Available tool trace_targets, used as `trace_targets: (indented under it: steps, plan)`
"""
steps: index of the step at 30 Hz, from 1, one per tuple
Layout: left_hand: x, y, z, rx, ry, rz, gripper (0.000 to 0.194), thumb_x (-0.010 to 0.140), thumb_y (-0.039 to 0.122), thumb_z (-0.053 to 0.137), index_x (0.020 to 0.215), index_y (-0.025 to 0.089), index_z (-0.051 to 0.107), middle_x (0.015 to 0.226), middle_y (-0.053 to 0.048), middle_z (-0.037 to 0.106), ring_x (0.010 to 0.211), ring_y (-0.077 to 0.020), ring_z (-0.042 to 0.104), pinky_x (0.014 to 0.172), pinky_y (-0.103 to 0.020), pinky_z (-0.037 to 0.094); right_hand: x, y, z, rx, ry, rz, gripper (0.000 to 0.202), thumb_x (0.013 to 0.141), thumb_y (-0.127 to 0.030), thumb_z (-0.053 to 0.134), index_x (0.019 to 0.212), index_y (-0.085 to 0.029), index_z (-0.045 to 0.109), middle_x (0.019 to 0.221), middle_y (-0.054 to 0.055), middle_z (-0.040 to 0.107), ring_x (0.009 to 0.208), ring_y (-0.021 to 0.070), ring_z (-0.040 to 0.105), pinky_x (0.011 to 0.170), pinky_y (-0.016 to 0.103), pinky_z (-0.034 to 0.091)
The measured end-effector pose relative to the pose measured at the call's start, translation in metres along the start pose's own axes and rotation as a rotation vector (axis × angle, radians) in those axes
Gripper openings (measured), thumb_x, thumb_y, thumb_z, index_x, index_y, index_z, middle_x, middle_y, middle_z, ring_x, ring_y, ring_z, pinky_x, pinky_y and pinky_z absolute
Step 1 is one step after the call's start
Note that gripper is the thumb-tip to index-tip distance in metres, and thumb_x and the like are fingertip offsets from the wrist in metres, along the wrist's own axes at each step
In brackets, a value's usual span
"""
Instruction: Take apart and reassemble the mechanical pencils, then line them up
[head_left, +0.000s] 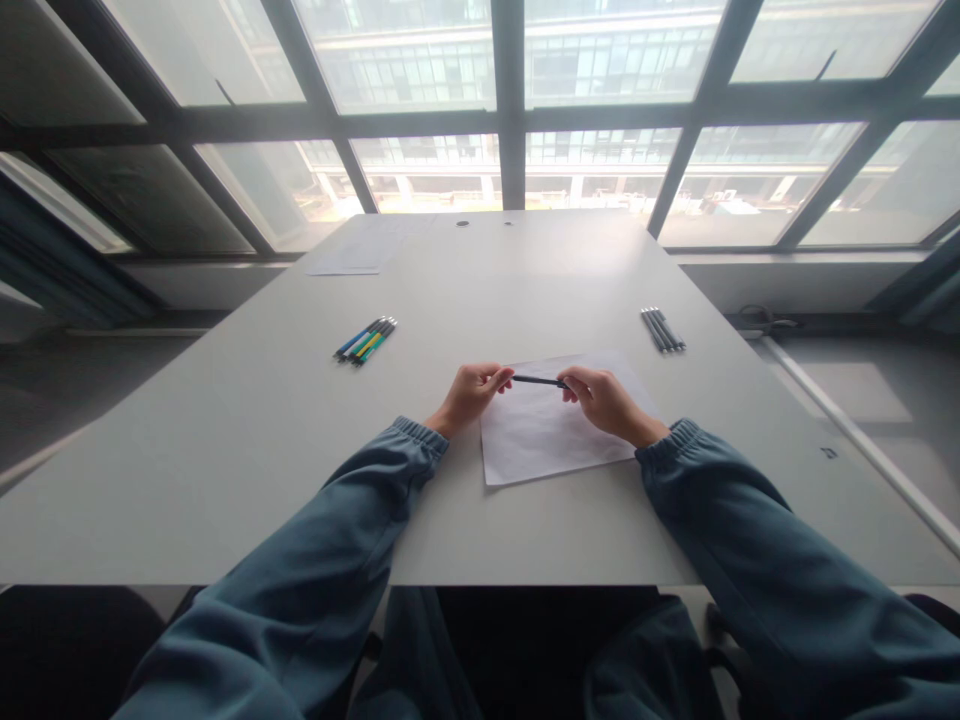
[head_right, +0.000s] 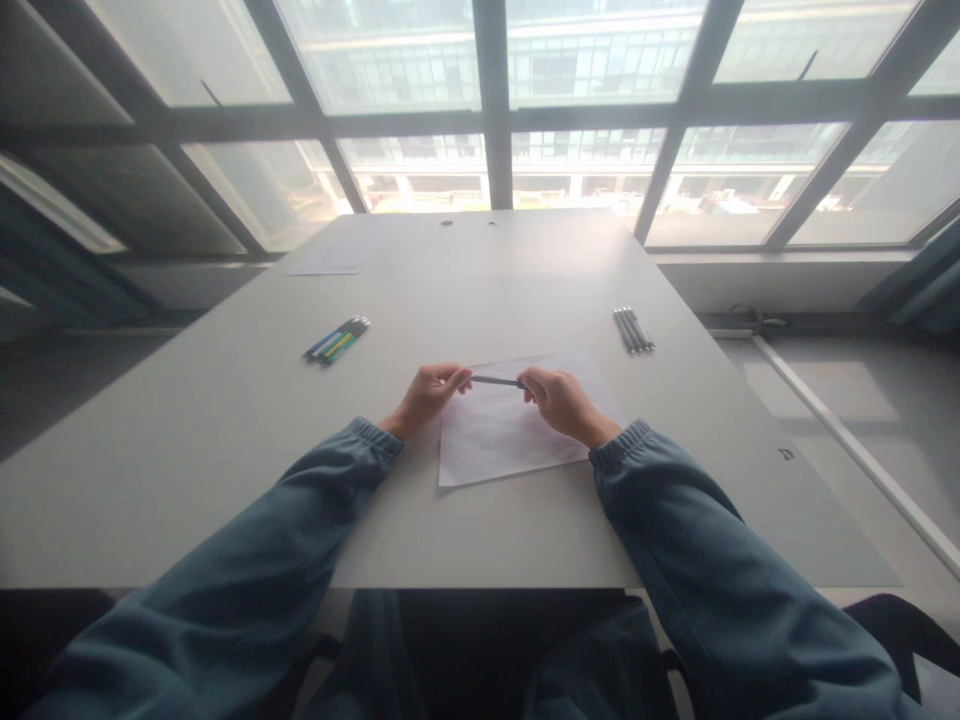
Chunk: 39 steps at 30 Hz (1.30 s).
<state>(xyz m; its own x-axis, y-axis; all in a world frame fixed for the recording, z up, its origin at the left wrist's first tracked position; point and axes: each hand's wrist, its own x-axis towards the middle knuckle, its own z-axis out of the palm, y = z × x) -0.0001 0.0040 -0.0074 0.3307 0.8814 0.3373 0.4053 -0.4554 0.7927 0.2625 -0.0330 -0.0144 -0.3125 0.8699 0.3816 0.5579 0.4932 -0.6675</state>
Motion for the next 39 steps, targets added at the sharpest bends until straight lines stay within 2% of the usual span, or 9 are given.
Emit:
trace_targets:
  steps: [6, 12, 15, 18, 20, 22, 27, 30, 39]
  plan:
    - [0.0004, 0.0011, 0.0006, 0.041, 0.063, 0.088, 0.044, 0.089, 0.059, 0.064, 0.079, 0.018, 0.076, 0.080, -0.006, 0.075, 0.070, -0.0171, 0.063, 0.066, -0.028, 0.048, 0.0006, 0.0010, -0.0002, 0.002, -0.002, 0.014, 0.029, 0.102, -0.030, 0.044, 0.095, -0.019, 0.069, 0.072, 0.002, 0.071, 0.066, 0.0166, 0.065, 0.070, 0.028, 0.048]
    - [0.0005, 0.0026, 0.0013, -0.013, 0.089, 0.157, 0.032, 0.088, 0.051, 0.070, 0.092, 0.020, 0.078, 0.088, -0.007, 0.075, 0.078, -0.0175, 0.066, 0.069, -0.030, 0.052, 0.0006, 0.0013, 0.0002, 0.002, 0.000, 0.029, 0.028, 0.102, -0.029, 0.044, 0.094, -0.019, 0.069, 0.073, 0.002, 0.071, 0.066, 0.0165, 0.065, 0.071, 0.028, 0.048]
    - [0.0007, 0.0027, 0.0006, -0.037, 0.078, 0.169, 0.037, 0.086, 0.054, 0.072, 0.098, 0.019, 0.077, 0.093, -0.008, 0.075, 0.082, -0.0180, 0.067, 0.069, -0.028, 0.052, 0.0007, 0.0003, -0.0004, 0.001, 0.008, 0.035, 0.028, 0.102, -0.030, 0.044, 0.094, -0.019, 0.069, 0.072, 0.002, 0.071, 0.066, 0.0166, 0.065, 0.071, 0.028, 0.047]
    - [0.0008, 0.0008, 0.0001, -0.061, 0.075, 0.134, 0.048, 0.094, 0.061, 0.056, 0.107, 0.018, 0.074, 0.096, -0.009, 0.075, 0.085, -0.0182, 0.068, 0.071, -0.028, 0.052, 0.0009, 0.0003, -0.0007, -0.001, 0.017, 0.037, 0.029, 0.102, -0.030, 0.043, 0.094, -0.019, 0.069, 0.072, 0.002, 0.071, 0.066, 0.0167, 0.065, 0.071, 0.028, 0.047]
    - [0.0008, -0.0012, 0.0001, -0.059, 0.093, 0.097, 0.059, 0.100, 0.065, 0.040, 0.102, 0.016, 0.074, 0.089, -0.009, 0.075, 0.082, -0.0181, 0.068, 0.073, -0.029, 0.051, 0.0010, 0.0011, -0.0003, -0.001, 0.018, 0.034, 0.029, 0.102, -0.030, 0.043, 0.094, -0.019, 0.069, 0.073, 0.003, 0.071, 0.067, 0.0167, 0.065, 0.071, 0.028, 0.047]
    - [0.0008, -0.0030, 0.0001, -0.025, 0.100, 0.062, 0.068, 0.099, 0.068, 0.033, 0.087, 0.016, 0.074, 0.078, -0.007, 0.072, 0.076, -0.0178, 0.066, 0.072, -0.029, 0.050, 0.0007, 0.0021, 0.0002, 0.000, 0.016, 0.029, 0.029, 0.102, -0.031, 0.044, 0.095, -0.019, 0.069, 0.074, 0.003, 0.072, 0.067, 0.0167, 0.066, 0.071, 0.028, 0.048]
    - [0.0000, -0.0034, -0.0001, 0.066, 0.022, -0.014, 0.070, 0.096, 0.071, 0.039, 0.058, 0.017, 0.062, 0.053, -0.001, 0.057, 0.053, -0.0132, 0.054, 0.059, -0.026, 0.040, 0.0002, 0.0022, 0.0006, -0.002, 0.014, 0.014, 0.028, 0.102, -0.030, 0.044, 0.095, -0.020, 0.069, 0.073, 0.002, 0.071, 0.066, 0.0163, 0.065, 0.071, 0.027, 0.047]
    - [-0.0003, -0.0015, 0.0000, 0.067, 0.010, -0.004, 0.066, 0.095, 0.068, 0.044, 0.058, 0.016, 0.062, 0.053, 0.000, 0.057, 0.051, -0.0123, 0.052, 0.057, -0.025, 0.038, 0.0002, 0.0007, 0.0001, 0.001, 0.007, 0.006, 0.028, 0.102, -0.030, 0.044, 0.095, -0.020, 0.069, 0.073, 0.002, 0.072, 0.066, 0.0164, 0.065, 0.071, 0.028, 0.048]
    - [-0.0005, 0.0051, -0.0012, 0.066, 0.062, 0.098, 0.049, 0.093, 0.059, 0.059, 0.072, 0.017, 0.073, 0.071, -0.005, 0.073, 0.067, -0.0167, 0.063, 0.067, -0.028, 0.048, 0.0001, 0.0008, -0.0009, 0.011, 0.011, 0.013, 0.029, 0.102, -0.030, 0.043, 0.096, -0.019, 0.069, 0.073, 0.002, 0.070, 0.066, 0.0162, 0.064, 0.071, 0.027, 0.047]
